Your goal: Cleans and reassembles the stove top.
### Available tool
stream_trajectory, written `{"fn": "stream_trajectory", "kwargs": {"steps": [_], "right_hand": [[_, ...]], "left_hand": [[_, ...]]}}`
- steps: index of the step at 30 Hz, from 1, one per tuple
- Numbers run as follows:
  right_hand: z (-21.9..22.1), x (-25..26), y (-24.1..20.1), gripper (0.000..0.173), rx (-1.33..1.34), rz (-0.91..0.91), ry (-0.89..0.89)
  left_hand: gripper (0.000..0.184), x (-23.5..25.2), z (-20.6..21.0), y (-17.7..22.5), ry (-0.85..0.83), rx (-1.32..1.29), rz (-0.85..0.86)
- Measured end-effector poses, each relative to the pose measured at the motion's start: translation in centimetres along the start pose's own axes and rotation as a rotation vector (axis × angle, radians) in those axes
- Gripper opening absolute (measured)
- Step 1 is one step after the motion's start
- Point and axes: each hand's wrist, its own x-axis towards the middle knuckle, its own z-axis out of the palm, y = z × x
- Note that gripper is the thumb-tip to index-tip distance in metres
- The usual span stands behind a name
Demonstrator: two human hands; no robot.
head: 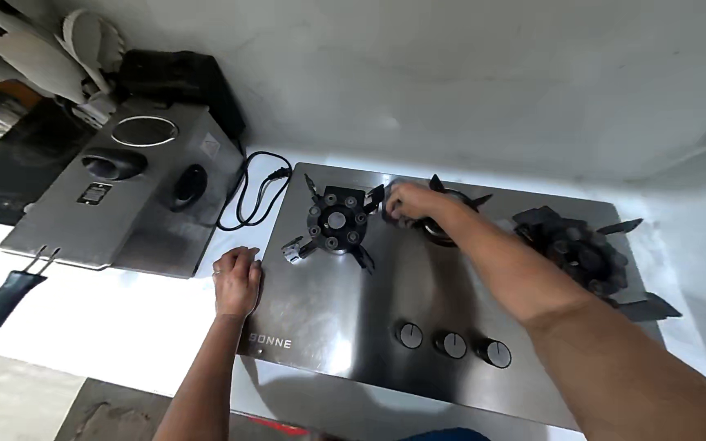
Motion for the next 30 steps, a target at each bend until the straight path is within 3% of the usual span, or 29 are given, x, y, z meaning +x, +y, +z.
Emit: {"fn": "stream_trajectory", "kwargs": {"steps": [4, 7, 11, 15, 18, 23, 25, 30], "right_hand": [[-0.2, 0.8, 1.2, 0.012, 0.029, -0.077, -0.033], [-1.4, 4.1, 3.2, 0.013, 0.026, 0.02, 0.115], [-2.1, 6.4, 1.4, 0.019, 0.043, 0.221, 0.213], [0.4, 2.7, -0.6, 0.016, -0.043, 0.298, 0.225], [2.1, -0.6, -4.4, 0.019, -0.076, 0.395, 0.103], [6.7, -4.0, -8.8, 0.022, 0.04, 0.191, 0.018], [7.7, -6.2, -9.6, 0.027, 0.085, 0.19, -0.049], [8.8, -12.9, -8.7, 0.012, 0.055, 0.086, -0.246]], "left_hand": [[0.042, 0.1, 0.1, -0.2, 0.007, 0.007, 0.014], [0.039, 0.0, 0.0, -0.2, -0.001, 0.001, -0.002], [0.039, 0.0, 0.0, -0.2, -0.006, -0.008, -0.001], [0.037, 0.1, -0.3, 0.2, -0.028, -0.015, -0.022], [0.037, 0.0, -0.3, 0.3, -0.043, -0.026, -0.017], [0.035, 0.0, -0.6, 0.6, -0.042, -0.039, -0.004], [0.034, 0.0, -0.6, 0.6, -0.053, -0.04, -0.012], [0.032, 0.0, -0.9, 0.7, -0.064, -0.048, -0.029]]}}
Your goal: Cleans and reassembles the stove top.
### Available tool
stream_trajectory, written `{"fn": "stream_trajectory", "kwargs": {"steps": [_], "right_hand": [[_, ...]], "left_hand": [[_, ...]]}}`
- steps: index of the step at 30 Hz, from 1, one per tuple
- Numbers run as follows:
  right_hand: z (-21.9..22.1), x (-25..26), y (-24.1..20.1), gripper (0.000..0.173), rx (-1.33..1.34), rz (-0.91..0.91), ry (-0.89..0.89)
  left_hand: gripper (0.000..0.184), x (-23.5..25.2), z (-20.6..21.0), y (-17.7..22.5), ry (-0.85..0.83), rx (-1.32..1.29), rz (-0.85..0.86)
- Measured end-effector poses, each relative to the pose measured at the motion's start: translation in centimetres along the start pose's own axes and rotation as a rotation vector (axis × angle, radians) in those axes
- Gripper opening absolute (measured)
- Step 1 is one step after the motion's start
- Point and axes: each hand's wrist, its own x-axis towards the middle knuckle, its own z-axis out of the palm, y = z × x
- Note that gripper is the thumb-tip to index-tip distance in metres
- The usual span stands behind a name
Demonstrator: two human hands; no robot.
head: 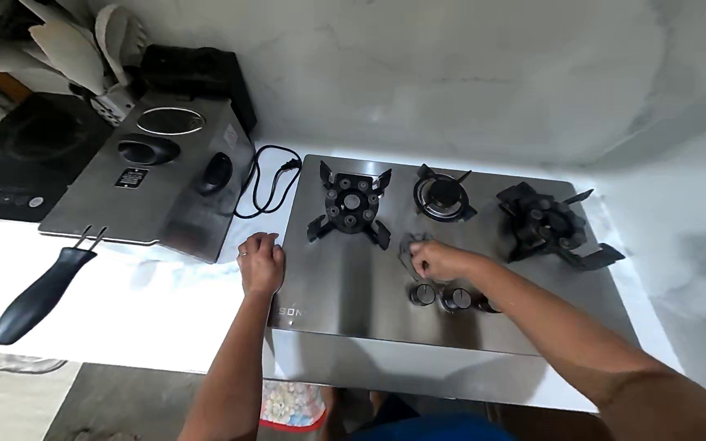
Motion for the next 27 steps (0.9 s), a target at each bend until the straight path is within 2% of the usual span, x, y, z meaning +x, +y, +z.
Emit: {"fn": "stream_trajectory", "kwargs": {"steps": [2, 5, 7, 9, 11, 13, 14, 17, 21, 24, 27], "right_hand": [[-2.8, -1.9, -0.2, 0.01, 0.038, -0.009, 0.006], [-9.8, -3.1, 0.5, 0.009, 0.024, -0.051, 0.353], [-13.9, -3.0, 2.2, 0.013, 0.009, 0.044, 0.524], [-16.2, -2.2, 5.7, 0.028, 0.015, 0.254, 0.568], [-16.1, -0.9, 9.5, 0.043, -0.01, 0.45, 0.53], [-13.5, 0.5, 12.8, 0.049, -0.086, 0.546, 0.477], [-12.3, 0.8, 13.6, 0.048, -0.132, 0.539, 0.461], [-10.5, 0.1, 13.5, 0.029, -0.272, 0.461, 0.537], [-11.0, -2.3, 14.0, 0.021, -0.257, 0.296, 0.619], [-11.9, -3.9, 14.1, 0.018, -0.182, 0.264, 0.645], [-13.5, -5.1, 12.1, 0.019, 0.032, 0.326, 0.688]], "left_hand": [[0.033, 0.1, 0.3, -0.2, 0.008, 0.0, 0.011], [0.035, 0.2, 0.3, -0.2, 0.006, 0.017, 0.011], [0.035, 0.2, 0.3, -0.2, 0.01, 0.018, 0.003], [0.035, 0.1, 0.5, -0.3, 0.03, 0.016, 0.014], [0.035, 0.2, 0.6, -0.4, 0.044, 0.02, 0.02], [0.035, 0.1, 0.4, -0.2, 0.041, 0.021, 0.015], [0.035, 0.1, 0.2, 0.0, 0.039, 0.02, 0.012], [0.035, 0.0, 0.0, 0.2, 0.014, 0.019, -0.012], [0.035, 0.1, 0.3, 0.0, 0.023, 0.011, -0.01], [0.033, 0.2, 0.4, 0.0, 0.018, 0.006, -0.019], [0.033, 0.1, 0.2, 0.2, 0.017, 0.007, -0.025]]}}
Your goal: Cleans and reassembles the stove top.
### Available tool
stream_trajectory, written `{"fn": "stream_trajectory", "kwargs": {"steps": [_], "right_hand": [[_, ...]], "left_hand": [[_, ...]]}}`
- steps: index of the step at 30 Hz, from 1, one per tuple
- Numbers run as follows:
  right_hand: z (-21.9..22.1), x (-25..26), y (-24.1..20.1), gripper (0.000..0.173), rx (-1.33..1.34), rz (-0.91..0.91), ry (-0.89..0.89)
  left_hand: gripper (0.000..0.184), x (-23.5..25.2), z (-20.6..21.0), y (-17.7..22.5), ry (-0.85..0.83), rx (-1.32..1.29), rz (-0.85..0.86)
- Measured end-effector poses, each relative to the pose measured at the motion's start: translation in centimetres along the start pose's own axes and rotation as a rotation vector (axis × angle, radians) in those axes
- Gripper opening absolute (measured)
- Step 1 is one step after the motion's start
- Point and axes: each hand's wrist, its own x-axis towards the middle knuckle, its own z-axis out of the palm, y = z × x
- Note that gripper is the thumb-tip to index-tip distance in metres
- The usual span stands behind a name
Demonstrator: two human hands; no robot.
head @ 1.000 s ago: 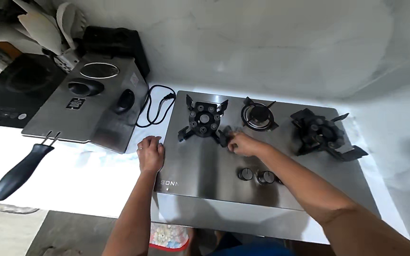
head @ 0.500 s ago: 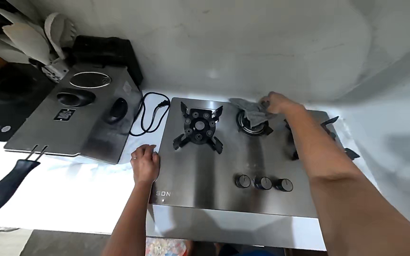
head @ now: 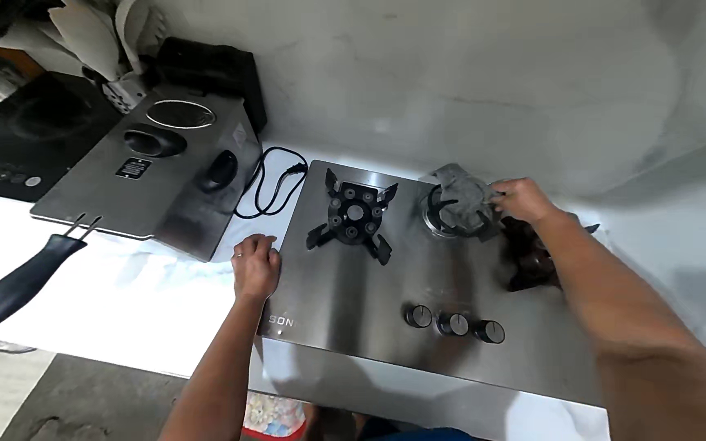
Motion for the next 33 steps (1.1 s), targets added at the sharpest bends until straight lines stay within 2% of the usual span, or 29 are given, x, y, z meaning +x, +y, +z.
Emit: {"fn": "stream_trajectory", "kwargs": {"steps": [2, 5, 10, 14, 19, 22, 24, 26, 28, 30, 33], "right_hand": [[-1.3, 0.7, -1.6, 0.026, 0.101, 0.138, 0.016], [-2.0, 3.2, -4.6, 0.029, 0.09, 0.198, 0.069], [1.9, 8.0, -9.3, 0.03, -0.032, 0.166, 0.033], [4.6, 9.1, -9.5, 0.032, -0.081, 0.17, 0.007], [3.4, 8.3, -9.1, 0.03, -0.057, 0.162, 0.037], [1.4, 5.7, -10.3, 0.028, 0.039, 0.156, 0.142], [0.1, 3.2, -11.3, 0.026, 0.054, 0.081, 0.232], [-1.0, 0.4, -12.2, 0.024, 0.029, -0.051, 0.298], [-1.8, -2.1, -13.0, 0.017, 0.006, -0.209, 0.33], [-2.0, -4.5, -14.3, 0.01, 0.02, -0.308, 0.344], [-2.2, -7.1, -16.6, 0.011, 0.046, -0.421, 0.311]], "left_hand": [[0.034, 0.0, 0.0, 0.0, -0.004, 0.005, 0.0], [0.035, 0.1, 0.3, -0.1, 0.001, 0.001, 0.003], [0.036, 0.0, 0.0, 0.0, -0.011, 0.012, -0.015], [0.034, 0.0, -0.2, 0.1, -0.007, 0.009, -0.012], [0.035, 0.0, -0.1, 0.0, -0.006, 0.008, -0.01], [0.035, 0.1, -0.1, -0.1, -0.007, 0.006, -0.009], [0.032, 0.1, -0.1, -0.4, 0.008, -0.081, -0.02], [0.03, 0.4, -0.8, -0.2, 0.078, -0.288, -0.054], [0.034, 1.1, -3.3, 2.3, 0.179, -0.455, -0.012], [0.039, 2.0, -7.2, 8.1, 0.22, -0.513, 0.205], [0.051, 2.9, -12.2, 17.3, 0.114, -0.481, 0.57]]}}
